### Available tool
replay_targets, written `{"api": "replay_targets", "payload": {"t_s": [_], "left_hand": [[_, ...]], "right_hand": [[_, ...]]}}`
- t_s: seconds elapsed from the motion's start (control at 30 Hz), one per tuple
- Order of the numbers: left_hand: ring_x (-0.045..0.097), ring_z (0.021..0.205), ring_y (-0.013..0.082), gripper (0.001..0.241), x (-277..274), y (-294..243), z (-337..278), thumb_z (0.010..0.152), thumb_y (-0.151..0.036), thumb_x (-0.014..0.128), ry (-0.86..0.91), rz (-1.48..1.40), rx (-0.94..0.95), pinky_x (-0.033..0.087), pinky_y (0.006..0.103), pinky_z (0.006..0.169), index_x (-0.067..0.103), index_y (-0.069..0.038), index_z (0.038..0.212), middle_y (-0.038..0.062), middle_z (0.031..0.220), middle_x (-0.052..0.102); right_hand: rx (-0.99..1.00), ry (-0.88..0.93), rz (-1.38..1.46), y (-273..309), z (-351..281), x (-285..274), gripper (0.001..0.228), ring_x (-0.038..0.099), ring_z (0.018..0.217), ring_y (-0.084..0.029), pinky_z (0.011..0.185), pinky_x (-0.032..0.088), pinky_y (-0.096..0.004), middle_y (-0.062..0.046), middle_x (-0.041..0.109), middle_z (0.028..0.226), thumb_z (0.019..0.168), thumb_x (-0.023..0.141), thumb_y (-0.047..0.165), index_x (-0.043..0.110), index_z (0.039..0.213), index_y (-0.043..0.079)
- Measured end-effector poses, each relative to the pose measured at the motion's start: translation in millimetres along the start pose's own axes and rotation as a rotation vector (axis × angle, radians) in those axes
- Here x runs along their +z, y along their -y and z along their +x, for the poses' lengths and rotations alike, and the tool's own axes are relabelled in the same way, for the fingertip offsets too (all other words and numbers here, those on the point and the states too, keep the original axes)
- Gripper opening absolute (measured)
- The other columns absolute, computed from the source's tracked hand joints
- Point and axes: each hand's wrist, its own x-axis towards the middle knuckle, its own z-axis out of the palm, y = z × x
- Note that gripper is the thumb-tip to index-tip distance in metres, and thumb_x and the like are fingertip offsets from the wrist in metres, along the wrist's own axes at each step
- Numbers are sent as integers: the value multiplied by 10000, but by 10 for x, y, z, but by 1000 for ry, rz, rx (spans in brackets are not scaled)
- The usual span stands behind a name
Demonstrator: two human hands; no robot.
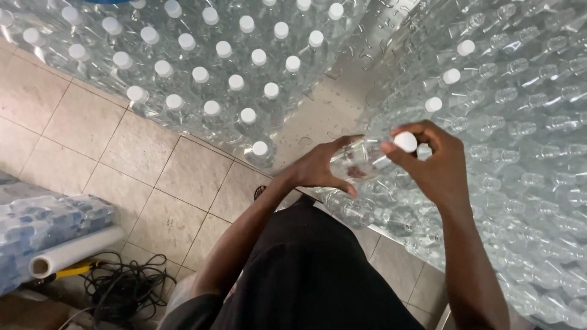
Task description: Manually placing plastic caps onto the necks of clear water bottles arranged in a grid on a table.
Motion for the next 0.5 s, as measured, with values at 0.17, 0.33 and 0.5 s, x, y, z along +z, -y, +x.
{"api": "replay_targets", "payload": {"t_s": [0.17,0.33,0.5], "left_hand": [[788,1081,277,1013,182,482,76,732,-334,1035,-142,-440,-190,675,404,923,511,-82,1562,212,1203,762],[790,958,300,923,311,891,-35,817,-355,968,-371,-665,-449,691,432,841,481,52,1486,196,1178,635],[778,1128,403,778,315,1153,-32,867,-415,931,-479,-773,-594,661,518,957,635,74,1395,264,1255,727]], "right_hand": [[-128,45,20,-192,241,-58,460,706,929,-244,957,541,-443,-120,708,938,1070,821,217,642,1466,67],[-78,68,-48,-279,131,-168,398,712,1023,-279,963,535,-474,-145,733,1035,1137,734,240,648,1479,55],[3,228,-190,-162,-55,-104,305,781,1098,-364,910,587,-522,-202,805,1047,1059,751,225,791,1296,38]]}}
